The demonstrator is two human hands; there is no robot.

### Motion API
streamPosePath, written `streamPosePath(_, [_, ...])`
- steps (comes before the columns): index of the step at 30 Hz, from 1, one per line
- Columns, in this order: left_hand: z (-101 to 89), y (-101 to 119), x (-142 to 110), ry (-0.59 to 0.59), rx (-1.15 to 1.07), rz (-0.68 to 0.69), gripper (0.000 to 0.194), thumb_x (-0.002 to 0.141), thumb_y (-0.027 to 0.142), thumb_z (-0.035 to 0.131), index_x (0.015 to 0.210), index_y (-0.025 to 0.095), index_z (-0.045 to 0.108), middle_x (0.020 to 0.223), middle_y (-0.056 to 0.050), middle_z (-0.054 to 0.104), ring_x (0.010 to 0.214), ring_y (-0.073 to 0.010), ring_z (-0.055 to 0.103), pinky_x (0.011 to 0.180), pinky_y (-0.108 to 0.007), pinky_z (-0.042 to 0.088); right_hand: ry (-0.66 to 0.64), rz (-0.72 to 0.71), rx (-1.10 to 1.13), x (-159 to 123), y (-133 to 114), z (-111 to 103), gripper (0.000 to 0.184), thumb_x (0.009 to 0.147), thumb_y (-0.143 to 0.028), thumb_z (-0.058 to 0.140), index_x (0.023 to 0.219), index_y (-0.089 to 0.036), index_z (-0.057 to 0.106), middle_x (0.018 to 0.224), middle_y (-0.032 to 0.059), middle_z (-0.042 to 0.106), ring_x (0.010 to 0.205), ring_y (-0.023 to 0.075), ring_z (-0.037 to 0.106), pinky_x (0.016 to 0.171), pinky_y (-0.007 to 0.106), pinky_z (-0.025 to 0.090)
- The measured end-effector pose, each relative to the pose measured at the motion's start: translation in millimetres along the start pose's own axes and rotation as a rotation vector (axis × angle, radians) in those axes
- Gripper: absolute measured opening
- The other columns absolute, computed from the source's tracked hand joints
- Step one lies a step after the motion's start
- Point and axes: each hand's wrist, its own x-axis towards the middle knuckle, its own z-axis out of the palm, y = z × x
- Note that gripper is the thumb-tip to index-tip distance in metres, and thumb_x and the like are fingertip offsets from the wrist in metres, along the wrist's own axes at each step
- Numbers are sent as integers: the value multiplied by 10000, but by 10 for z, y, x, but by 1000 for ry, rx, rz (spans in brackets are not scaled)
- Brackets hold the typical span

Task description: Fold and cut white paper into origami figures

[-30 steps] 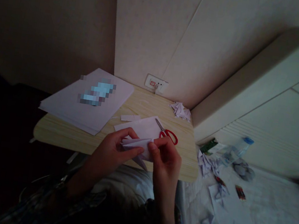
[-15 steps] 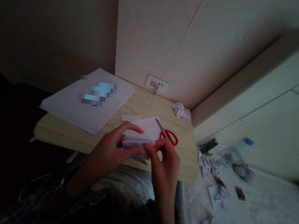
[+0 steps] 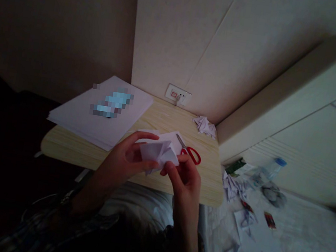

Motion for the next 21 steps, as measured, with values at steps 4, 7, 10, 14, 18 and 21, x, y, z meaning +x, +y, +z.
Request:
streamPosePath(4, [10, 14, -7, 88, 14, 17, 464, 555, 202, 850, 950, 201, 605, 674, 34, 727, 632, -163, 684, 545, -198, 501, -127, 30, 8, -13, -22, 33, 116, 799, -234, 693, 741, -208, 596, 669, -44, 638, 618, 114, 621, 625, 233, 514])
streamPosePath(7, [8, 15, -17, 93, 55, 24, 450, 574, 199, 845, 950, 205, 598, 691, 26, 738, 646, -168, 690, 542, -196, 496, -112, -39, -37, -20, -15, 29, 103, 788, -201, 708, 804, -221, 608, 746, -42, 647, 693, 122, 637, 663, 238, 522])
streamPosePath(10, [-10, 6, -26, 21, 73, 3, 468, 581, 192, 852, 971, 204, 593, 737, 12, 763, 669, -169, 701, 578, -203, 514, -29, -182, -132, -31, -2, 5, 181, 787, -143, 701, 903, -250, 611, 852, -38, 646, 768, 126, 616, 702, 247, 510])
streamPosePath(14, [-36, 6, -38, -59, 49, -68, 466, 597, 192, 847, 987, 190, 591, 733, 9, 770, 624, -145, 687, 562, -197, 516, 26, -335, -241, -37, -4, -34, 256, 811, -115, 673, 996, -282, 614, 948, -22, 614, 830, 143, 571, 738, 277, 489])
streamPosePath(18, [-28, 15, -43, -83, 16, -117, 439, 600, 185, 837, 965, 186, 593, 701, 26, 761, 607, -130, 677, 553, -192, 514, -13, -385, -340, -27, -33, -72, 250, 834, -117, 657, 1010, -293, 637, 955, -5, 589, 894, 174, 546, 764, 314, 475])
streamPosePath(21, [-11, 6, -32, -103, -2, -138, 409, 596, 166, 828, 932, 185, 596, 710, 35, 760, 623, -124, 682, 576, -193, 525, -15, -442, -384, -17, -65, -91, 185, 854, -98, 630, 905, -275, 652, 918, 0, 589, 955, 189, 540, 794, 328, 460])
